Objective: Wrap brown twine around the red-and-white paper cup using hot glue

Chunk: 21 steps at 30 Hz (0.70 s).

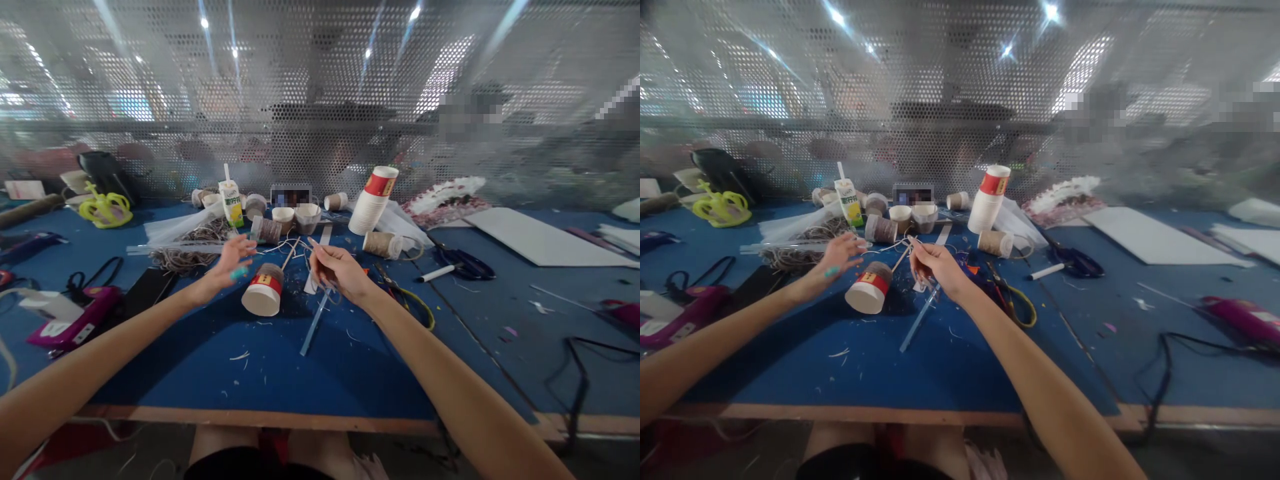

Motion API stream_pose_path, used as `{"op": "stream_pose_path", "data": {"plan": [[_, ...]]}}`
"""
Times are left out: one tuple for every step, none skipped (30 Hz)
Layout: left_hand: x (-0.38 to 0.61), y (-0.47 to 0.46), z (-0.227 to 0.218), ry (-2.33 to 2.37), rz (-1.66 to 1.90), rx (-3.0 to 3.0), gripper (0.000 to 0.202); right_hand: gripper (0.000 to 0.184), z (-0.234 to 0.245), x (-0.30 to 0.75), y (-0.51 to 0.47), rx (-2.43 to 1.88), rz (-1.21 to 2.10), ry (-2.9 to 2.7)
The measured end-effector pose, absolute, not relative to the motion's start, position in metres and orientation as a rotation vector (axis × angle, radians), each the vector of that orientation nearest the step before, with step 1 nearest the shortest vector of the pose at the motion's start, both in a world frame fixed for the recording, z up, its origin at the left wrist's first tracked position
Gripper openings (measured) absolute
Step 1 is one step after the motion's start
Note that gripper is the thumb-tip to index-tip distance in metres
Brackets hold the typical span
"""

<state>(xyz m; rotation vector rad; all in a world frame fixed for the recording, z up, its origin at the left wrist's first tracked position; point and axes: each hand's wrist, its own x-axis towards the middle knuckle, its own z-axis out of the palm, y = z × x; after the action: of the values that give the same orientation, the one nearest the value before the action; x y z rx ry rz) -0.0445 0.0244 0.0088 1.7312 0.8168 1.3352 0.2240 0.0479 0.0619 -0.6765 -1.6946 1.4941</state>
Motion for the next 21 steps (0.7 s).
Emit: {"op": "stream_pose_path", "data": {"plan": [[-0.042,0.019,0.006,0.793,1.126,1.810,0.089,0.041,0.062,0.224,0.048,-0.686,1.493,-1.699],[-0.040,0.013,0.005,0.817,0.968,1.850,0.097,0.041,0.062,0.224,0.047,-0.694,1.492,-1.704],[-0.036,0.009,0.006,0.860,0.895,1.858,0.095,0.041,0.063,0.224,0.047,-0.701,1.495,-1.708],[-0.032,0.005,0.007,0.901,0.865,1.864,0.089,0.042,0.063,0.224,0.046,-0.705,1.503,-1.712],[-0.028,0.003,0.009,0.921,0.896,1.873,0.084,0.042,0.063,0.223,0.045,-0.705,1.521,-1.719],[-0.024,0.002,0.011,0.921,0.925,1.886,0.081,0.043,0.063,0.223,0.044,-0.699,1.547,-1.731],[-0.020,0.001,0.013,0.912,0.959,1.914,0.082,0.044,0.063,0.223,0.043,-0.689,1.579,-1.750],[-0.017,0.002,0.014,0.913,0.983,1.945,0.087,0.045,0.063,0.223,0.042,-0.677,1.611,-1.774],[-0.014,0.003,0.014,0.931,1.000,1.969,0.090,0.045,0.063,0.222,0.041,-0.667,1.638,-1.803],[-0.012,0.005,0.014,0.945,1.019,1.992,0.095,0.044,0.062,0.222,0.040,-0.659,1.660,-1.833],[-0.010,0.006,0.014,0.955,1.038,2.009,0.099,0.044,0.062,0.222,0.040,-0.657,1.676,-1.861],[-0.008,0.007,0.014,0.956,1.057,2.020,0.104,0.044,0.061,0.221,0.039,-0.656,1.691,-1.883],[-0.006,0.008,0.013,0.946,1.077,2.025,0.107,0.044,0.060,0.221,0.039,-0.654,1.707,-1.900],[-0.004,0.008,0.013,0.929,1.092,2.023,0.109,0.043,0.058,0.220,0.038,-0.651,1.723,-1.913],[-0.002,0.008,0.012,0.912,1.101,2.012,0.110,0.043,0.057,0.219,0.038,-0.647,1.741,-1.925],[-0.001,0.008,0.012,0.900,1.105,1.993,0.108,0.043,0.055,0.218,0.038,-0.641,1.758,-1.937],[0.001,0.007,0.011,0.890,1.106,1.968,0.106,0.043,0.053,0.217,0.038,-0.633,1.776,-1.948],[0.002,0.006,0.010,0.879,1.114,1.943,0.103,0.043,0.051,0.215,0.038,-0.624,1.794,-1.958],[0.004,0.005,0.009,0.867,1.131,1.921,0.100,0.043,0.049,0.214,0.039,-0.618,1.808,-1.964],[0.005,0.004,0.007,0.851,1.158,1.903,0.097,0.044,0.047,0.213,0.039,-0.614,1.819,-1.965],[0.005,0.003,0.005,0.834,1.197,1.888,0.096,0.045,0.045,0.213,0.039,-0.615,1.825,-1.965]]}}
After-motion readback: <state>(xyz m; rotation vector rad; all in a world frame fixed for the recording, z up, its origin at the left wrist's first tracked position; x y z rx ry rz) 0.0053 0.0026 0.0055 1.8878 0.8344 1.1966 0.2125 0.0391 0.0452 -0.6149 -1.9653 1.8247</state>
